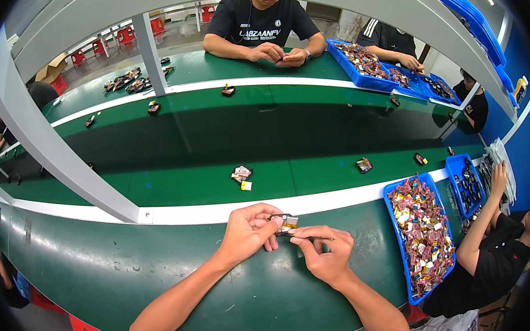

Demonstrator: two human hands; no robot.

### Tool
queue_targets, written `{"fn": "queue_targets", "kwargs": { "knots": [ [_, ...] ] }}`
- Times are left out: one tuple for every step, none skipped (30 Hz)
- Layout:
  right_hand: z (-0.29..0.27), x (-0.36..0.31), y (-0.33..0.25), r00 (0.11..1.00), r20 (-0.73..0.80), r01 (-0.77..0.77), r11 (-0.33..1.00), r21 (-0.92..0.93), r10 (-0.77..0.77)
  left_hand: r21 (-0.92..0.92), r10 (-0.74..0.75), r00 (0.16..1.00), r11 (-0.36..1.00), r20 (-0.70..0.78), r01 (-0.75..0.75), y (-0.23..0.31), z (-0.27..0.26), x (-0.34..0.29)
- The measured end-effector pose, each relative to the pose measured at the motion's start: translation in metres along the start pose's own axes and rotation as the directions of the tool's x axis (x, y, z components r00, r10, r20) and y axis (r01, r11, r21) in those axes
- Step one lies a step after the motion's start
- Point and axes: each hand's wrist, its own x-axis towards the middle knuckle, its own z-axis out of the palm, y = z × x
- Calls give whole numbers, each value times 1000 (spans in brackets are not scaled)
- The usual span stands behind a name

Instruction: Assemble small electronic components by inserting pieces and applying a marker.

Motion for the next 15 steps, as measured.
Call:
{"fn": "queue_targets", "kwargs": {
  "knots": [
    [0, 0, 1, 1000, 7, 14, 1000, 1, -14, -2, 0, 1000, 1000, -11, 0, 0, 0, 0],
    [0, 0, 1, 1000, 7, 14, 1000, 1, -14, -1, 0, 1000, 1000, -12, 0, 0, 1, 0],
    [0, 0, 1, 1000, 10, 27, 1000, -1, -27, 26, -15, 1000, 1000, -21, 16, 0, 1, 0],
    [0, 0, 1, 999, 13, 41, 999, -3, -41, 53, -30, 999, 998, -31, 32, -1, 2, 0],
    [0, 0, 1, 999, 13, 41, 999, -3, -41, 53, -30, 999, 998, -31, 32, -1, 1, 0],
    [-1, 0, 0, 1000, 16, 19, 1000, -5, -19, 48, -34, 999, 998, -31, 36, -2, 1, 0],
    [-1, 0, 0, 1000, 20, -4, 1000, -8, 4, 44, -38, 999, 998, -32, 40, -2, 1, 0],
    [-1, 0, 0, 1000, 19, -4, 1000, -8, 4, 43, -39, 999, 998, -32, 40, -2, 1, 0],
    [-1, 0, 0, 1000, 14, -13, 1000, -5, 13, 37, -24, 999, 999, -24, 25, -2, 2, 0],
    [-1, -1, 0, 1000, 8, -23, 1000, -3, 23, 30, -9, 1000, 999, -16, 10, -2, 2, 0],
    [-1, 0, 0, 1000, 9, -23, 1000, -2, 23, 31, -10, 1000, 999, -16, 10, -2, 2, 0],
    [-1, 0, 0, 1000, 10, -20, 1000, -6, 20, 27, -9, 1000, 1000, -18, 9, -1, 3, 0],
    [-1, 0, 0, 1000, 11, -16, 1000, -9, 16, 23, -8, 1000, 1000, -19, 8, -1, 4, 0],
    [-1, 1, 0, 1000, 11, -17, 1000, -10, 17, 23, -8, 1000, 1000, -18, 9, -1, 4, 0],
    [-1, 1, 0, 999, 21, 32, 999, -21, -32, 43, -10, 999, 999, -36, 11, -2, 4, 0]
  ]
}}
